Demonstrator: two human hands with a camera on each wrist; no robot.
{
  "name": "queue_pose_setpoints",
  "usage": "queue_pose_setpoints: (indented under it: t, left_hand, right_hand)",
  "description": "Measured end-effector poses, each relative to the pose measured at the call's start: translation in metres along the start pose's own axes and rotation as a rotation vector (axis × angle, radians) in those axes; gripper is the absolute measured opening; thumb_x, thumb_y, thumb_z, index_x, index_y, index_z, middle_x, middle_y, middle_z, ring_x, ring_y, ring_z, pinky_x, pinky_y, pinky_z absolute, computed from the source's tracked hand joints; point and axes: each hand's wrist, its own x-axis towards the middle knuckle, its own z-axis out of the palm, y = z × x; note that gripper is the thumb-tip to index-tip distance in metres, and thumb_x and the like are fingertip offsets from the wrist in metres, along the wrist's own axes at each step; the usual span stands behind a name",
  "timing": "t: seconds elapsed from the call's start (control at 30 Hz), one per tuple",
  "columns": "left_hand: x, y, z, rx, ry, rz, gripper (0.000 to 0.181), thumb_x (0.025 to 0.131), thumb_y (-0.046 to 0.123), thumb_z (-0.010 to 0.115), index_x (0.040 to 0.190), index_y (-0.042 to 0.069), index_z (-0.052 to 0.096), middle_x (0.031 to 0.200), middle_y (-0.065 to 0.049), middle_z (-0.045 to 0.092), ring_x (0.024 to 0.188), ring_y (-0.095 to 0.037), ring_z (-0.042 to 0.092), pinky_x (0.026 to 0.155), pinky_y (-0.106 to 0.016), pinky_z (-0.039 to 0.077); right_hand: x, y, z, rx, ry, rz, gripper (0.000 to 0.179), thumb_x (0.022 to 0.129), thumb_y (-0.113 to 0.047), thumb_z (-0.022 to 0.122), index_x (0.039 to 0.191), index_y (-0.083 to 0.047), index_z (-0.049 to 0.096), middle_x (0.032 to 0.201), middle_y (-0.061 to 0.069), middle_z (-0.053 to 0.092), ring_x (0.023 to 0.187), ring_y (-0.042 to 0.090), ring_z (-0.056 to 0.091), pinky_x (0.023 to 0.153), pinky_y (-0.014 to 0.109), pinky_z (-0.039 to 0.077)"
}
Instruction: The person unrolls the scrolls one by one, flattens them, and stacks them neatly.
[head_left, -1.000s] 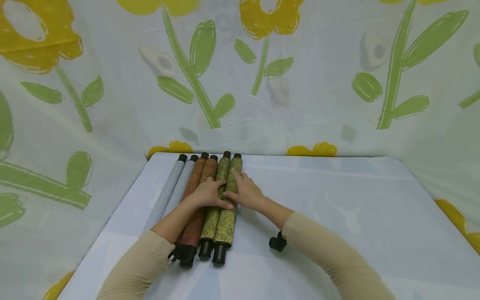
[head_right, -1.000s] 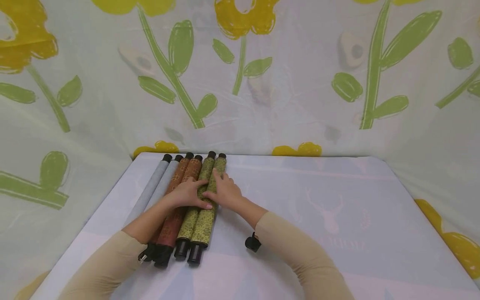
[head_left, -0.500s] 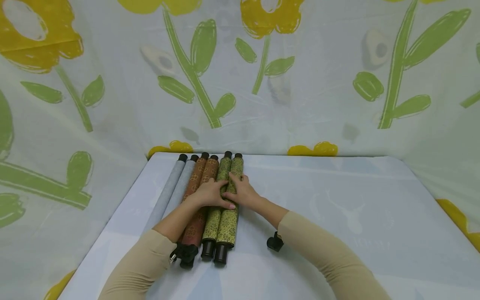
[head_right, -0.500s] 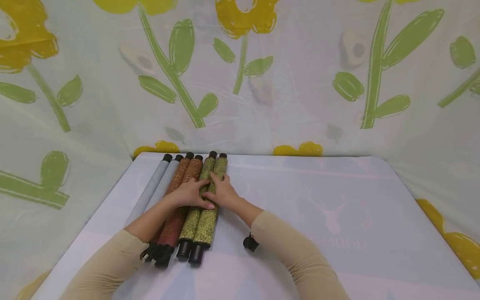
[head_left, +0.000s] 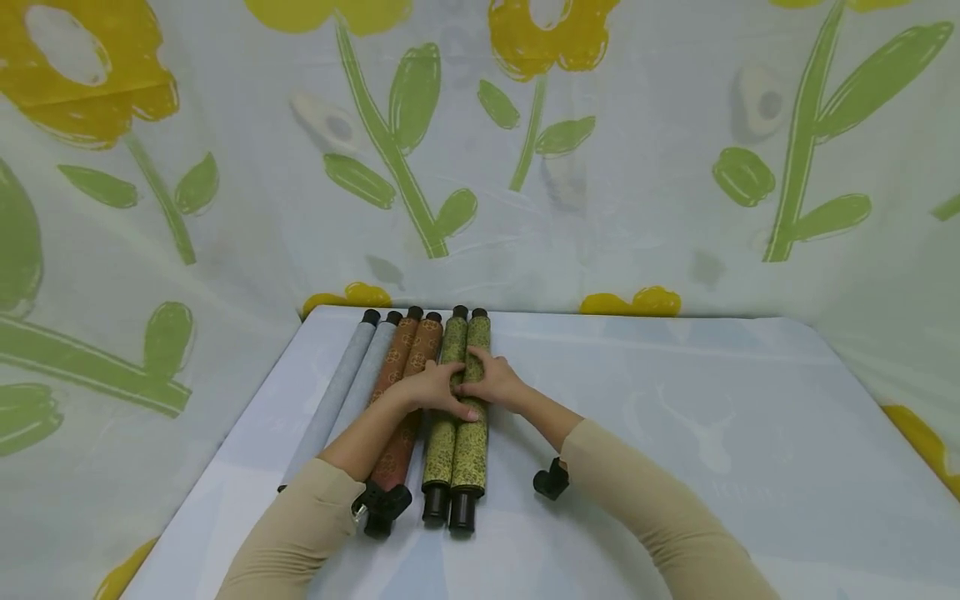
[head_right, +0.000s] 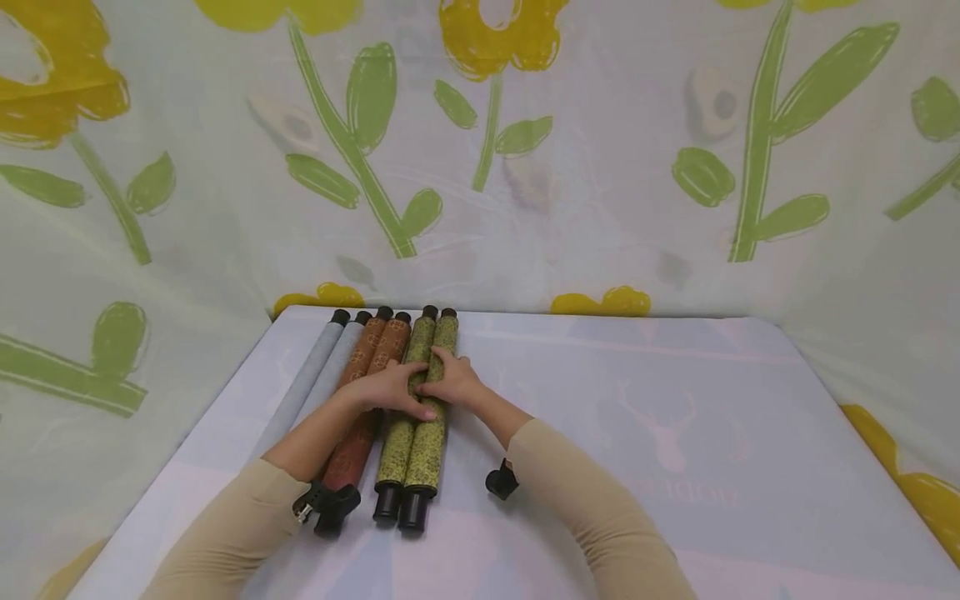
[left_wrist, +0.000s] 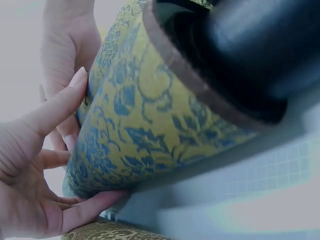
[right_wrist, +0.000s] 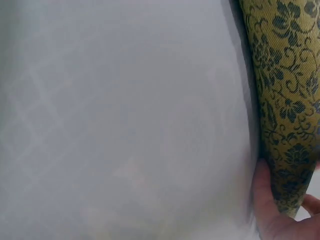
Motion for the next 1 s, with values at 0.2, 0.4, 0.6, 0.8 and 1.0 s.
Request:
queue_pose_setpoints:
  t: [0.2,0.4,0.6,0.8,1.0]
  left_hand:
    - [-0.002,0.006,0.005,-0.084,-0.003,-0.044,0.101,0.072,0.035,0.082,0.15,0.007,0.024,0.149,-0.038,0.001,0.138,-0.05,0.006,0.101,-0.057,0.034]
    - [0.0,0.008,0.009,-0.146,0.022,-0.049,0.098,0.072,0.033,0.082,0.15,0.011,0.026,0.149,-0.037,0.001,0.138,-0.05,0.011,0.101,-0.058,0.033]
    - [0.008,0.004,0.013,-0.375,-0.004,-0.005,0.101,0.074,0.02,0.082,0.152,0.013,0.018,0.156,-0.02,0.014,0.141,-0.037,0.017,0.107,-0.054,0.026]
    - [0.009,0.004,0.02,-0.399,0.026,-0.003,0.103,0.072,0.019,0.083,0.152,0.015,0.018,0.155,-0.018,0.017,0.141,-0.037,0.017,0.107,-0.055,0.026]
    - [0.009,0.006,0.025,-0.403,0.036,0.022,0.101,0.073,0.019,0.082,0.152,0.013,0.019,0.154,-0.019,0.02,0.14,-0.038,0.019,0.107,-0.053,0.027]
  right_hand:
    - [-0.003,0.007,-0.004,0.124,0.007,0.001,0.08,0.08,-0.028,0.075,0.147,-0.017,0.032,0.149,0.025,0.025,0.135,0.039,0.03,0.1,0.053,0.036]
    - [-0.001,0.013,-0.009,0.181,0.011,0.001,0.08,0.078,-0.023,0.078,0.145,-0.016,0.035,0.15,0.021,0.028,0.135,0.038,0.031,0.103,0.053,0.033]
    - [0.0,0.018,-0.014,0.315,-0.006,0.012,0.08,0.078,-0.016,0.077,0.145,-0.017,0.034,0.15,0.017,0.028,0.136,0.036,0.03,0.105,0.052,0.031]
    - [-0.004,0.02,-0.016,0.35,-0.016,0.019,0.082,0.077,-0.016,0.077,0.146,-0.019,0.032,0.147,0.018,0.032,0.131,0.035,0.036,0.102,0.051,0.035]
    - [-0.006,0.022,-0.016,0.34,-0.009,0.022,0.091,0.075,-0.017,0.08,0.148,-0.024,0.026,0.152,0.017,0.023,0.137,0.036,0.027,0.103,0.054,0.033]
